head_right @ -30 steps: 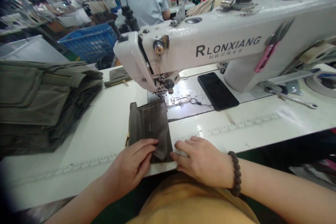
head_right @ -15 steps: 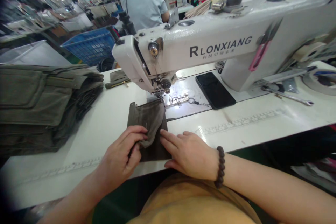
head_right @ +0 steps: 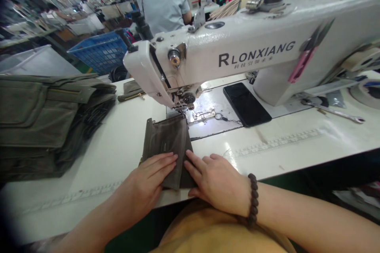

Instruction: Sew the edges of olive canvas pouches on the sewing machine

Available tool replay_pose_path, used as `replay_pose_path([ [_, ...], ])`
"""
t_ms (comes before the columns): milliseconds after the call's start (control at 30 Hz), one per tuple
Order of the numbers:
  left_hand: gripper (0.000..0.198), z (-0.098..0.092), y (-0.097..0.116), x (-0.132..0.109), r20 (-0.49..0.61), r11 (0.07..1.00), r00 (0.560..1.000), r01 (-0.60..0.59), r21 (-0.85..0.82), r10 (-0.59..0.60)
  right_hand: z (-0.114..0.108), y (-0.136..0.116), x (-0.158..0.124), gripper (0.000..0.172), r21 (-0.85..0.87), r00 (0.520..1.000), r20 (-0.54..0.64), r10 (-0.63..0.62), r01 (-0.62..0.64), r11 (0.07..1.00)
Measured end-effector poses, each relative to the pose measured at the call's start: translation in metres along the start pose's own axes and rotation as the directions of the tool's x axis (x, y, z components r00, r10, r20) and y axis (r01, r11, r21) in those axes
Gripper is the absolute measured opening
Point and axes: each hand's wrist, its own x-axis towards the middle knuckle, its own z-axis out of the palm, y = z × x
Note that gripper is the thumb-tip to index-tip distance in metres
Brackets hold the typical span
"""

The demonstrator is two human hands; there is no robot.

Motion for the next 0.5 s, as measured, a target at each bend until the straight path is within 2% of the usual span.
replay_pose_path([
  [100,0.041,0.007,0.006,0.003,-0.034,1.000,0.999,-0.031,0.002,0.031,0.001,-0.001,-0.005,0.040,0.002,0.999,-0.025,-0.034,0.034,0.999],
  [200,0.037,0.016,0.011,0.003,-0.066,0.999,0.996,-0.054,-0.002,0.053,0.003,-0.002,-0.017,0.025,0.032,0.991,-0.098,-0.089,0.092,0.995],
  [300,0.032,0.021,0.013,0.000,-0.083,0.997,0.994,-0.074,-0.016,0.073,0.004,0.000,-0.029,0.022,0.080,0.980,-0.164,-0.110,0.124,0.989],
  [500,0.027,0.028,0.015,-0.001,-0.121,0.992,0.985,-0.127,0.003,0.127,0.007,0.001,-0.035,0.020,0.109,0.972,-0.214,-0.093,0.118,0.987],
])
